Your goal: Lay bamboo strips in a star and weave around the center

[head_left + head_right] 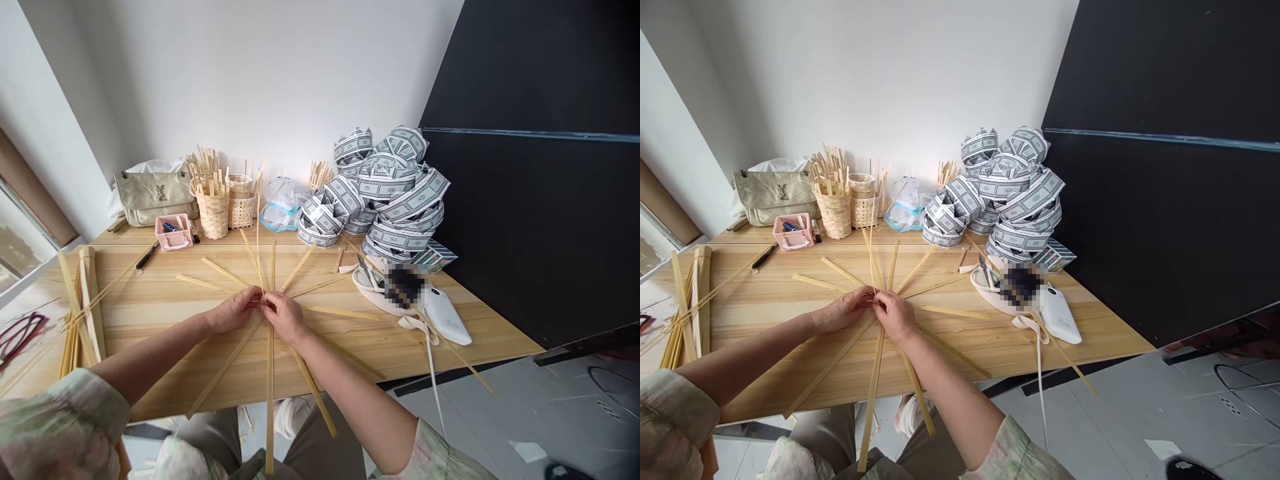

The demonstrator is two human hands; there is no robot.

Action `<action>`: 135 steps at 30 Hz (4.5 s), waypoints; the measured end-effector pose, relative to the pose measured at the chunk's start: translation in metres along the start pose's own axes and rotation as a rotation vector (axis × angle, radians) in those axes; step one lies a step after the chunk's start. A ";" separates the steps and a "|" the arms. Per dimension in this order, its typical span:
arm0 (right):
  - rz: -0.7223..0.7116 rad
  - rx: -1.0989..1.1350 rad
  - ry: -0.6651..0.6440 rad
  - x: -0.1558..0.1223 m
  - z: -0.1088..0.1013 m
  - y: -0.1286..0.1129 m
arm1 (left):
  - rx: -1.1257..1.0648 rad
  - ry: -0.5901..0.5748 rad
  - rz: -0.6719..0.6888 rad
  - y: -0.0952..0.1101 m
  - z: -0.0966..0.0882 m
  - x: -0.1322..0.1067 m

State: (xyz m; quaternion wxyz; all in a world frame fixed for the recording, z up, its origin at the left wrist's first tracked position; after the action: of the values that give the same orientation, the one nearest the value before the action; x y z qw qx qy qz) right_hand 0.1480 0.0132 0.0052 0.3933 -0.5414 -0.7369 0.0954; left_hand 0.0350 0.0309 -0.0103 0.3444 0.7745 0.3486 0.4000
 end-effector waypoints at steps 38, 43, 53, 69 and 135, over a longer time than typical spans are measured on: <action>0.049 0.179 -0.009 0.000 -0.001 0.005 | 1.033 -0.494 0.057 0.089 -0.017 -0.143; 0.042 0.183 -0.012 0.000 0.000 0.005 | 1.028 -0.433 0.092 0.116 -0.033 -0.126; 0.044 0.180 -0.017 0.000 0.000 0.005 | 0.698 -0.299 0.403 0.118 -0.025 -0.104; 0.066 0.176 -0.001 0.000 0.001 0.008 | 0.706 -0.192 0.238 0.052 -0.010 -0.024; 0.035 0.220 -0.116 -0.001 -0.008 0.014 | 0.465 -0.446 0.329 0.031 0.000 0.015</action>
State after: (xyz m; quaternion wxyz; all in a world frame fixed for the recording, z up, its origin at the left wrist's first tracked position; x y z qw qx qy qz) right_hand 0.1636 0.0154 0.0023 0.4054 -0.5015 -0.7338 0.2137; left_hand 0.0500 0.0267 0.0207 0.1574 0.9461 0.2173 0.1815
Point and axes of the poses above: each hand's wrist, its own x-axis towards the middle knuckle, its own z-axis out of the palm, y = z × x, the point moved 5 cm from there along x, towards the middle knuckle, and after that the axes turned 14 degrees about y, right-handed, at the moved point
